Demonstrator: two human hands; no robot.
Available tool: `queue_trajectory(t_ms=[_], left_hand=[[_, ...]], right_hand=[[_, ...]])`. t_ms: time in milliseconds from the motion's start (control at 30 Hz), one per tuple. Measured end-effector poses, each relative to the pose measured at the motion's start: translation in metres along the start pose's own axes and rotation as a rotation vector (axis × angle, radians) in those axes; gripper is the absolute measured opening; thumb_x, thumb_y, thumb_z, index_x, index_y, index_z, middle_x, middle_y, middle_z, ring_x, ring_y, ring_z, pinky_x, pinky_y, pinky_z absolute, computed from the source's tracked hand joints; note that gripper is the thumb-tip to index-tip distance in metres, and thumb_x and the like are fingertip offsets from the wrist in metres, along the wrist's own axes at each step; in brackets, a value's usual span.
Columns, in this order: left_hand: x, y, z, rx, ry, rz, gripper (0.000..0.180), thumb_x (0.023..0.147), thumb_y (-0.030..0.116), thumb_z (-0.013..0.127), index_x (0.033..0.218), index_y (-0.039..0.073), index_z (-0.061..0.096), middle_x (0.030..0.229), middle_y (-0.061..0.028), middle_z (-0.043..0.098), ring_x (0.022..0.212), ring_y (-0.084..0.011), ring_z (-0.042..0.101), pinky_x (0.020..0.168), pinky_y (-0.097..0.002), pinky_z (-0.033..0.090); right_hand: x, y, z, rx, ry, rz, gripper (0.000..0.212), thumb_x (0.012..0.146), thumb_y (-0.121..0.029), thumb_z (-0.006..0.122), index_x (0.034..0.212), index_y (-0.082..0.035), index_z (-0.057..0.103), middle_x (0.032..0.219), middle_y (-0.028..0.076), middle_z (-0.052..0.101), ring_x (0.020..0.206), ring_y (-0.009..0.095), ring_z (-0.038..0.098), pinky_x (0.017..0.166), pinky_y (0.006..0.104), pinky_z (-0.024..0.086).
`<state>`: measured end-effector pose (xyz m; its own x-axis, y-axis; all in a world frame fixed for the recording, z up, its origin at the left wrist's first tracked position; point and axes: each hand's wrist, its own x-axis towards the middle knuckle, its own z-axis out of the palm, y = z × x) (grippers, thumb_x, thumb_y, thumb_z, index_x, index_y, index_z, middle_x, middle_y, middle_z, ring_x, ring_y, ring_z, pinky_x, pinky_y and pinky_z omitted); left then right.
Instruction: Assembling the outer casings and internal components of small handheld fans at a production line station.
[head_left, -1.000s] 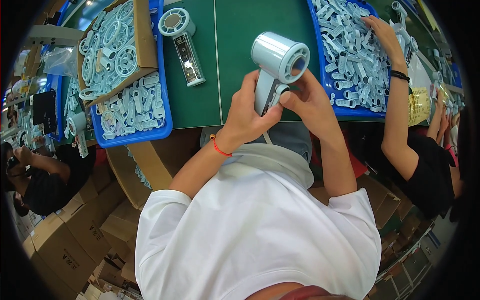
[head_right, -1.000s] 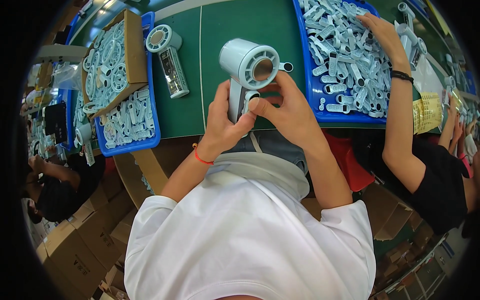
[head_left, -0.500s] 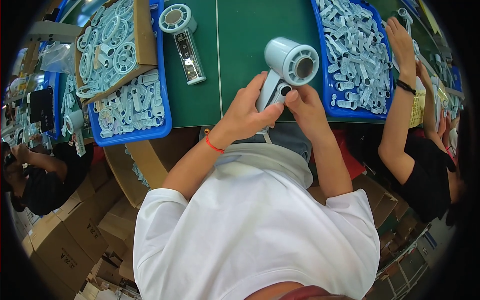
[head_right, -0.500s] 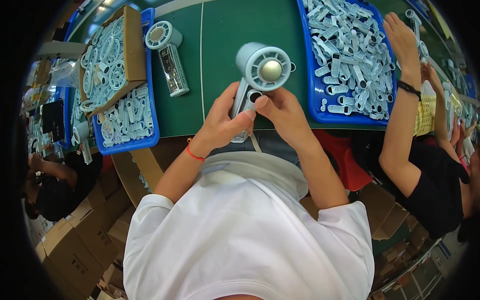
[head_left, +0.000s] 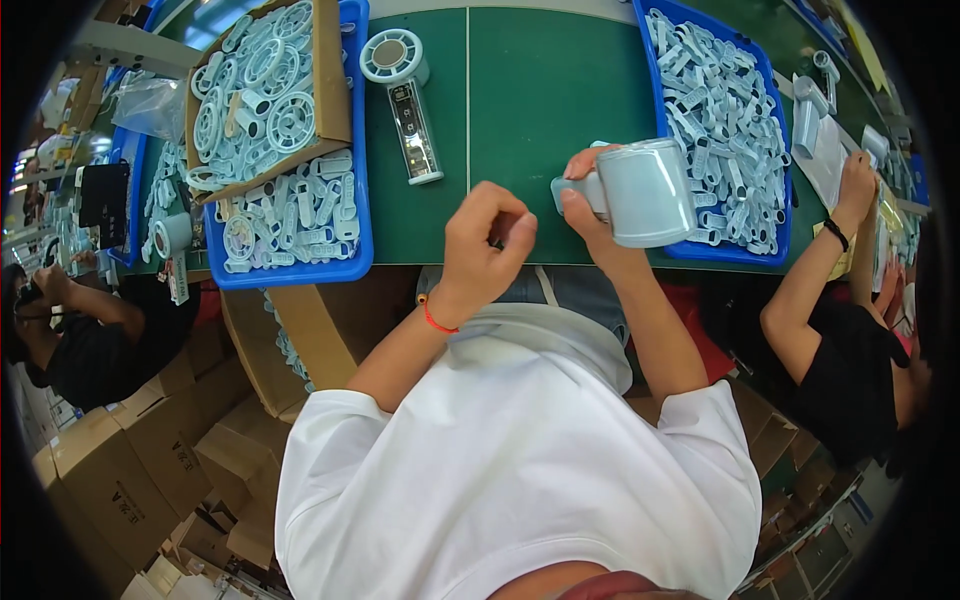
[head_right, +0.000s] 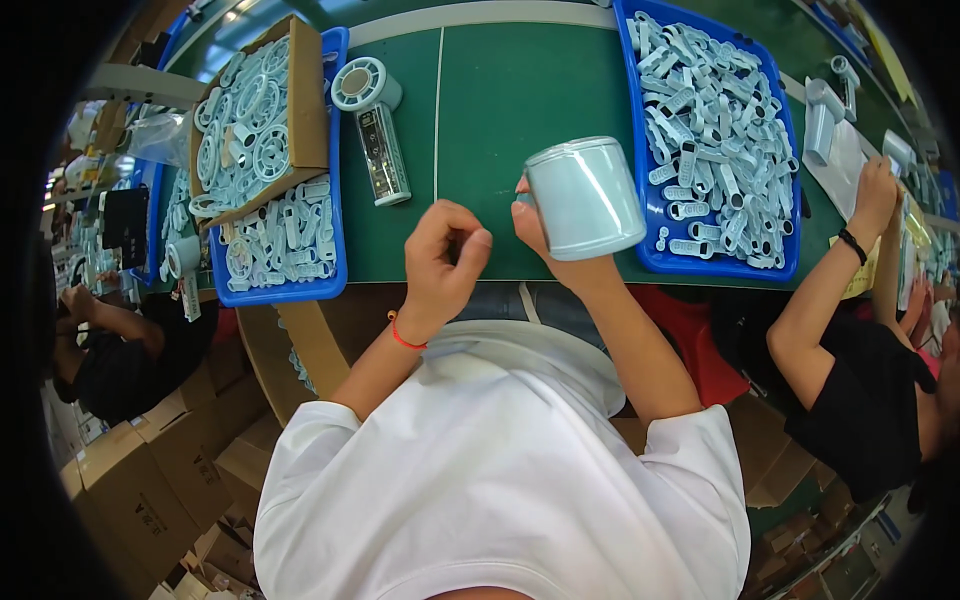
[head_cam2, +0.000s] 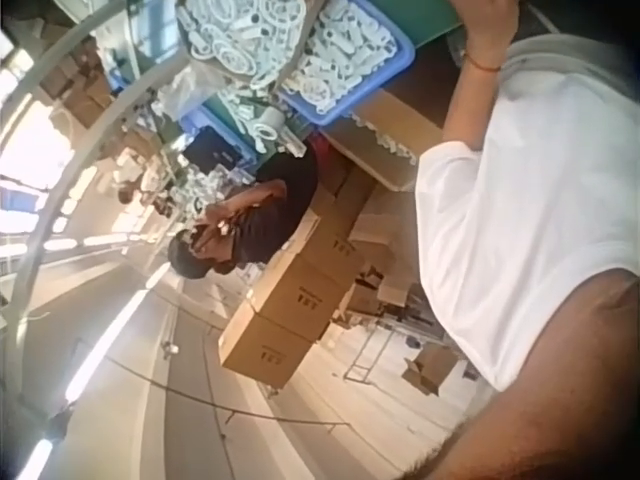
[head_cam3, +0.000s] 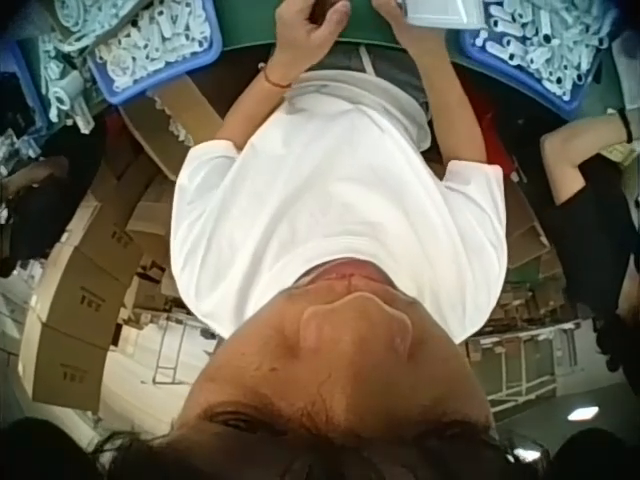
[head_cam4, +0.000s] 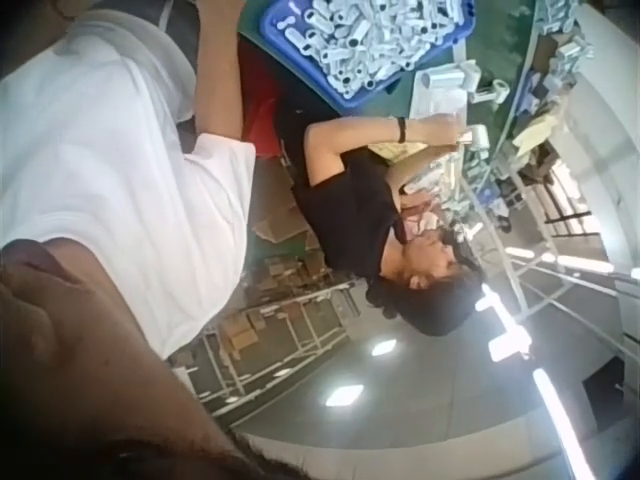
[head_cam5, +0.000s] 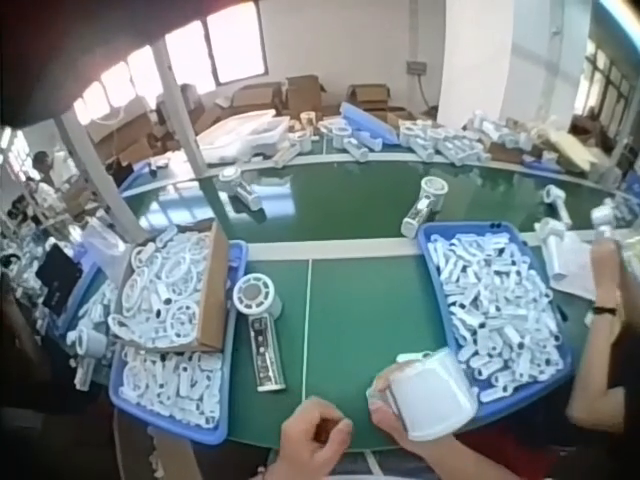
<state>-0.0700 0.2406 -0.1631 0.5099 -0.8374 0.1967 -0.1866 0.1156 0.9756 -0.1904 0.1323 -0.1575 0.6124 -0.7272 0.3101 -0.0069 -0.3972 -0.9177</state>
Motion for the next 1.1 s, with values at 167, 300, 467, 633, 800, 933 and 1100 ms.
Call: queue_trajectory(t_ms=[167,300,467,633,800,933,1100], left_hand=[[-0.007,0.004,0.003,0.138,-0.106,0.29,0.009,0.07,-0.001,0.062,0.071,0.002,0.053,0.064,-0.0064,0.049,0.049,-0.0179,0.047,0.045,-0.0279,0.037],[-0.028,0.022,0.019,0.128,-0.299,0.899,0.01,0.065,0.008,0.064,0.068,0.009,0.055,0.063,-0.0016,0.049,0.053,-0.0169,0.048,0.047,-0.0275,0.037],[-0.007,0.043,0.002,0.67,-0.069,0.78,0.034,0.065,0.02,0.072,0.096,0.007,0.061,0.099,-0.0064,0.056,0.091,-0.0258,0.053,0.076,-0.0394,0.04],[0.01,0.036,-0.006,0.986,-0.236,0.497,0.056,0.061,0.027,0.074,0.112,0.01,0.057,0.108,-0.003,0.054,0.107,-0.0264,0.045,0.089,-0.0443,0.033],[0.019,0.033,-0.001,1.052,-0.285,0.471,0.053,0.065,0.027,0.072,0.113,0.01,0.057,0.108,-0.0029,0.057,0.104,-0.028,0.047,0.087,-0.0414,0.035],[0.024,0.026,-0.002,0.991,-0.272,0.552,0.047,0.062,0.025,0.074,0.105,0.009,0.06,0.1,-0.0008,0.058,0.098,-0.0261,0.049,0.08,-0.0437,0.038],[0.023,0.024,-0.003,0.954,-0.247,0.556,0.043,0.064,0.025,0.073,0.103,0.01,0.061,0.097,-0.0006,0.06,0.095,-0.0275,0.05,0.081,-0.0443,0.039]], right_hand=[[0.009,-0.011,0.005,0.067,0.033,-0.395,0.023,0.077,-0.002,0.062,0.097,-0.006,0.05,0.088,0.005,0.054,0.078,0.016,0.052,0.068,0.0302,0.044],[0.0,0.001,0.016,-0.121,0.001,-0.142,0.026,0.074,-0.006,0.065,0.098,-0.005,0.055,0.084,0.012,0.057,0.078,0.031,0.055,0.066,0.0383,0.045],[-0.004,-0.02,0.0,-0.726,-0.347,-0.252,0.056,0.067,-0.01,0.066,0.12,-0.004,0.048,0.104,0.009,0.054,0.099,0.026,0.051,0.086,0.0367,0.036],[-0.009,-0.03,-0.026,-0.712,-0.336,-0.146,0.051,0.071,-0.011,0.065,0.12,-0.005,0.05,0.114,0.01,0.053,0.108,0.026,0.048,0.093,0.0387,0.034],[-0.017,-0.01,-0.024,-0.627,-0.25,-0.259,0.046,0.074,-0.015,0.065,0.117,-0.004,0.052,0.111,0.01,0.055,0.103,0.028,0.05,0.09,0.0395,0.036],[-0.023,0.0,-0.022,-0.695,-0.185,-0.328,0.046,0.074,-0.018,0.064,0.116,-0.004,0.052,0.11,0.009,0.055,0.102,0.027,0.051,0.088,0.0386,0.037],[-0.016,-0.007,-0.028,-0.633,-0.276,-0.296,0.049,0.07,-0.009,0.067,0.116,-0.003,0.052,0.112,0.013,0.054,0.101,0.03,0.052,0.087,0.0388,0.039]])
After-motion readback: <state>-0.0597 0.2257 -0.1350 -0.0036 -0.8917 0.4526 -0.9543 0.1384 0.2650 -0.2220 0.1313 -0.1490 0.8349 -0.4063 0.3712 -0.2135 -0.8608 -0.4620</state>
